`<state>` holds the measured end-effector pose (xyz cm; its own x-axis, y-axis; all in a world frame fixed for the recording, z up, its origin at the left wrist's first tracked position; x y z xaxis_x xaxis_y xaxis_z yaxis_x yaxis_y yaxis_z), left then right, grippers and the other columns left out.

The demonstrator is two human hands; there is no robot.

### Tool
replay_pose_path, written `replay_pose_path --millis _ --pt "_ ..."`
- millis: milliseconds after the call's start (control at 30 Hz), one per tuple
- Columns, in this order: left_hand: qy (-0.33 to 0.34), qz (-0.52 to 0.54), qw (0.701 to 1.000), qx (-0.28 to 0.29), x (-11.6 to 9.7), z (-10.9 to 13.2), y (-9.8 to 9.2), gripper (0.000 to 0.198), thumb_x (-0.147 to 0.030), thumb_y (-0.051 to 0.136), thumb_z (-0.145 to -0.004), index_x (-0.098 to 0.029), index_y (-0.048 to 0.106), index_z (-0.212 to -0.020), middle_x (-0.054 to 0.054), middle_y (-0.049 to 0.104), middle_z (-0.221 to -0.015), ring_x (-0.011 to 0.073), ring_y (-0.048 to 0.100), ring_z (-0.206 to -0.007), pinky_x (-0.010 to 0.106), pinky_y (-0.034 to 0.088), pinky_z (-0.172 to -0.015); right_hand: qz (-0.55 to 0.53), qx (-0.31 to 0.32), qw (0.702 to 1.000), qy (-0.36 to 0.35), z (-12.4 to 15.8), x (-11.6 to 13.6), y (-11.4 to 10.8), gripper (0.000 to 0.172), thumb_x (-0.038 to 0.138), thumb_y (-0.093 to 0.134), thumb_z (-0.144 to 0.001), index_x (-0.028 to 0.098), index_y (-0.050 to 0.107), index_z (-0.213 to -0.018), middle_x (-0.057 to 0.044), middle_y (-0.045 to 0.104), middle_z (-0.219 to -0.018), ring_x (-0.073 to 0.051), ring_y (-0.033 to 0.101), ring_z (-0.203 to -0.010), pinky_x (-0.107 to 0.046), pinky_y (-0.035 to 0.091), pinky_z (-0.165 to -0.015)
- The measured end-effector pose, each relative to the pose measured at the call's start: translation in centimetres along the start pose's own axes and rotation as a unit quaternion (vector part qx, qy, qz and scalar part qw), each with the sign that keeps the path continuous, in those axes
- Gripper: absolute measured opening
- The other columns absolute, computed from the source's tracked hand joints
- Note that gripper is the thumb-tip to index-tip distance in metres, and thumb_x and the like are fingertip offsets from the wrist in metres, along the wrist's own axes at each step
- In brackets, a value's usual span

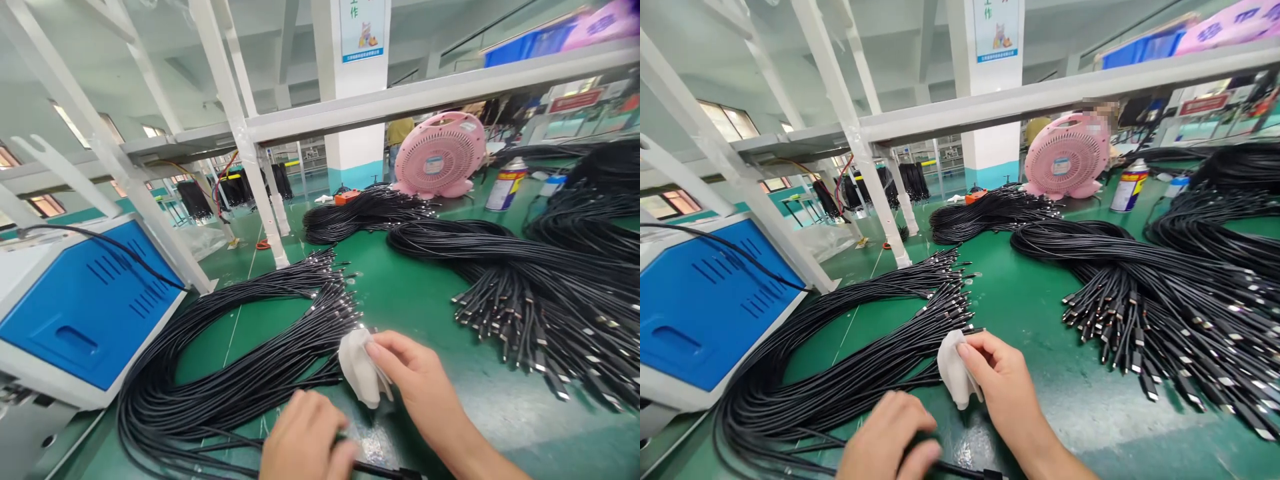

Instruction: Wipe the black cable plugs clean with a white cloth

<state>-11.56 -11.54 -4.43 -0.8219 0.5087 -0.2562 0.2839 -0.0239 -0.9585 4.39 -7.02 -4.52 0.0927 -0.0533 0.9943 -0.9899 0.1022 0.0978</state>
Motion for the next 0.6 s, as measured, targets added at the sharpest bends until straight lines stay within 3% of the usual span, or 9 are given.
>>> replay_pose_path --millis 100,167,367,533,600 --pt "-0.136 -0.111 0.983 -0.058 2.5 -0.3 -2.8 0.017 -0.013 0.045 -0.084 -0.021 0.058 -0.090 0.002 0.057 -0.090 0.0192 0.051 -0.085 0.032 0.040 -0.075 0.014 0.002 1.000 -0.001 0.0 0.0 0.0 0.029 0.043 0.059 -0.074 0.016 0.068 -0.077 -0.003 0.061 -0.068 -0.017 0.053 -0.064 -0.024 0.041 -0.057" --pt "-0.180 -0.167 0.966 -0.077 3.1 -0.4 -3.6 0.018 -0.010 0.045 -0.083 -0.020 0.059 -0.089 0.003 0.056 -0.089 0.0202 0.050 -0.086 0.033 0.039 -0.074 0.016 -0.001 1.000 0.006 -0.1 -0.1 -0.1 0.031 0.045 0.059 -0.074 0.016 0.068 -0.078 -0.003 0.061 -0.067 -0.017 0.053 -0.064 -0.024 0.041 -0.055" --pt "-0.179 -0.225 0.957 -0.024 2.6 -0.3 -2.1 0.025 -0.006 0.044 -0.081 -0.021 0.062 -0.077 0.002 0.058 -0.082 0.0192 0.053 -0.079 0.033 0.039 -0.069 -0.017 0.014 0.999 0.025 -0.2 -0.2 0.0 0.030 0.044 0.060 -0.074 0.015 0.067 -0.077 -0.004 0.061 -0.070 -0.017 0.052 -0.066 -0.025 0.041 -0.061" --pt "-0.164 -0.176 0.971 -0.008 2.6 -0.4 -1.2 0.037 -0.004 0.040 -0.082 -0.024 0.061 -0.104 0.002 0.059 -0.094 0.0189 0.052 -0.087 0.032 0.039 -0.075 -0.023 0.011 0.999 0.027 -0.1 -0.3 0.0 0.031 0.044 0.060 -0.073 0.014 0.068 -0.075 -0.004 0.059 -0.066 -0.017 0.051 -0.063 -0.025 0.041 -0.058" --pt "-0.176 -0.135 0.975 0.014 2.6 -0.7 -1.2 0.035 -0.006 0.041 -0.081 -0.023 0.060 -0.105 0.004 0.058 -0.097 0.0201 0.051 -0.090 0.033 0.039 -0.077 -0.018 0.013 0.999 0.023 -0.2 -0.3 0.0 0.031 0.044 0.061 -0.073 0.014 0.069 -0.077 -0.004 0.060 -0.066 -0.017 0.052 -0.062 -0.025 0.041 -0.057"
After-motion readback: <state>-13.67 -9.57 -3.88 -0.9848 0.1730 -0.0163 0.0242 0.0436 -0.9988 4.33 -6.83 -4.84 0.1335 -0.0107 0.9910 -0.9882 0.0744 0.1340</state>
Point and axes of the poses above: each hand's wrist, its own z-axis away from the middle knuckle, its own y-axis out of the palm, x = y × z, the point moved 4 cm from there along -z, towards the middle knuckle
